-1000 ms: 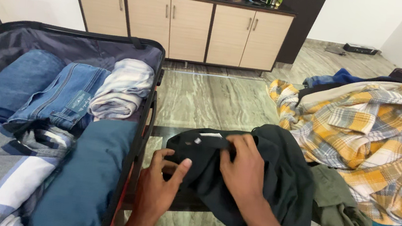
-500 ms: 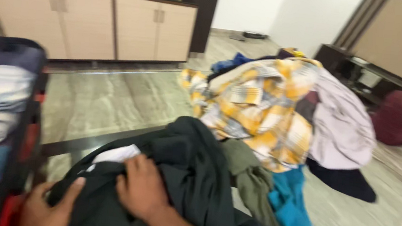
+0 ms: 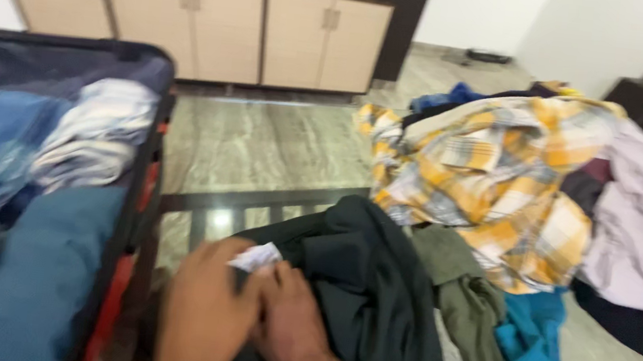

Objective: The person folds a pair of dark trousers by hand on a glass-topped table and then places them into an open suitcase already filled with other clothes.

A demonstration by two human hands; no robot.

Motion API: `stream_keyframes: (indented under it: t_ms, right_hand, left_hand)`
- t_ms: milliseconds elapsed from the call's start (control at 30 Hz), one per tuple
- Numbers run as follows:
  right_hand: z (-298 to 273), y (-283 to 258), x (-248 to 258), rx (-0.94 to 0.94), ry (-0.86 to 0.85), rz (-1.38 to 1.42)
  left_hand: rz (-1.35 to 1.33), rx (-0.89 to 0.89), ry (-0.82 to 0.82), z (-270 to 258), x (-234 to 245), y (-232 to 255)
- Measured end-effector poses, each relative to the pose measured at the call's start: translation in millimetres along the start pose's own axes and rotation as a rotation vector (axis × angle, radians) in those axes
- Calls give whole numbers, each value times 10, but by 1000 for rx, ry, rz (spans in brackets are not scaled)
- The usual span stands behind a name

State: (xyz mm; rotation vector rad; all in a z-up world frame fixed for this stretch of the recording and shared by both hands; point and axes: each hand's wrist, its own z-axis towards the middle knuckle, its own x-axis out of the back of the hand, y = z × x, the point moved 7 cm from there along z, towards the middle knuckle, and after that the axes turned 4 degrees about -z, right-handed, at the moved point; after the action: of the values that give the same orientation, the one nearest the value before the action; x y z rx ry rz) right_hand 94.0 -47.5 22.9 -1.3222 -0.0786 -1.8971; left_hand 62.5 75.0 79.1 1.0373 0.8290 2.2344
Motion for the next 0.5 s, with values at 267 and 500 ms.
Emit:
stream_keyframes:
  t_ms: [267, 500]
  right_hand:
    - [50, -87, 197, -46, -75, 91]
    - [116, -98, 737, -51, 56, 164]
  left_hand:
    - [21, 412, -290, 446, -945, -608]
    - [167, 433, -347, 328, -927, -437]
